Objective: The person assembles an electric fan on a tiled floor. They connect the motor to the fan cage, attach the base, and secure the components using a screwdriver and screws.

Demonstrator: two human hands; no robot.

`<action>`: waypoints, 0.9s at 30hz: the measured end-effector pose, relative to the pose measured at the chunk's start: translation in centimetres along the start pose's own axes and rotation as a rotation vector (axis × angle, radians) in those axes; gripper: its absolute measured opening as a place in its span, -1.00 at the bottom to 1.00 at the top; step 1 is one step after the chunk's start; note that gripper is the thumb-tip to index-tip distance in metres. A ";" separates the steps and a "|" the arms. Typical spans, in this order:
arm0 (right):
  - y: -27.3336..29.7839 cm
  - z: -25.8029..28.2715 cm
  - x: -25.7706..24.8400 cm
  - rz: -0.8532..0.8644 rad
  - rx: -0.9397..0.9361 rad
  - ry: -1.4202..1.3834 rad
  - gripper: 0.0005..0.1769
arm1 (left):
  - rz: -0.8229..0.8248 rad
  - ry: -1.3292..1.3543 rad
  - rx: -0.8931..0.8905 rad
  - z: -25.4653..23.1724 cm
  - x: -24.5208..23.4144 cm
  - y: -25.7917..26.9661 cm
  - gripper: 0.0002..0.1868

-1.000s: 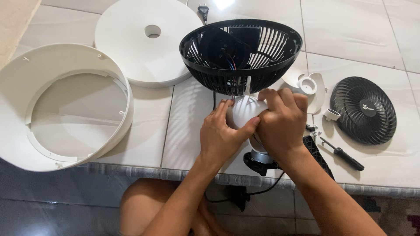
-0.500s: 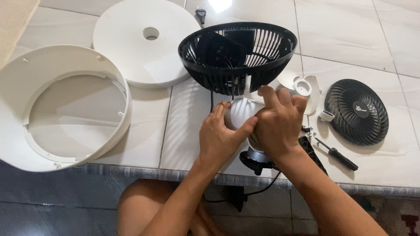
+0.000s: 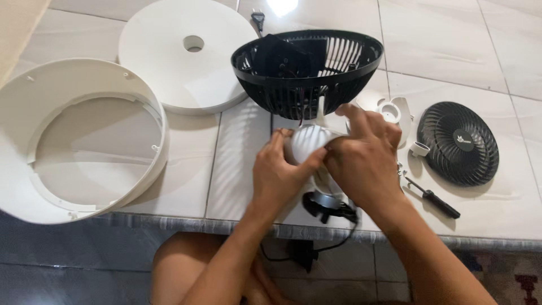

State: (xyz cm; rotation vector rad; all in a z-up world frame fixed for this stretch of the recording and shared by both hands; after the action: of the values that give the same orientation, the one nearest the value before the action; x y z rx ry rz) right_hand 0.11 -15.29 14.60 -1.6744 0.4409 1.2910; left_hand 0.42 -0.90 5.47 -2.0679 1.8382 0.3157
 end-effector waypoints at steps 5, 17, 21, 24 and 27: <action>5.1 -3.6 -4.8 -0.040 0.304 -0.347 -0.80 | -0.007 0.110 -0.004 0.4 -0.8 -0.1 -0.12; 21.7 -16.1 -3.2 0.243 0.534 0.455 -0.55 | 0.002 0.071 0.013 0.1 -0.1 -0.4 -0.14; 22.2 -16.8 -2.1 0.279 0.620 0.382 -0.71 | 0.005 0.077 0.048 0.0 -0.2 -0.7 -0.13; 20.4 -15.4 -3.8 0.265 0.676 0.267 -0.77 | -0.036 0.114 0.067 0.2 -0.1 -0.5 -0.12; 17.0 -11.7 -8.2 0.091 0.507 0.117 -0.78 | -0.010 0.094 -0.001 0.4 0.0 -0.5 -0.13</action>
State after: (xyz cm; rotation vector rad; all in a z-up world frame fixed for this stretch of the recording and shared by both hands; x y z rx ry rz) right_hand -9.18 -35.45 14.23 -1.3122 0.8464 1.0361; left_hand 0.92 -0.72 5.15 -2.1251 1.8808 0.2205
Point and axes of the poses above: each hand's wrist, its own y-axis away from the middle knuckle, its own x-axis out of the palm, z = x × y, the point moved 2 cm from there along -y, towards the middle knuckle, and after that the axes turned 7 degrees about -y, right-handed, at the moved point
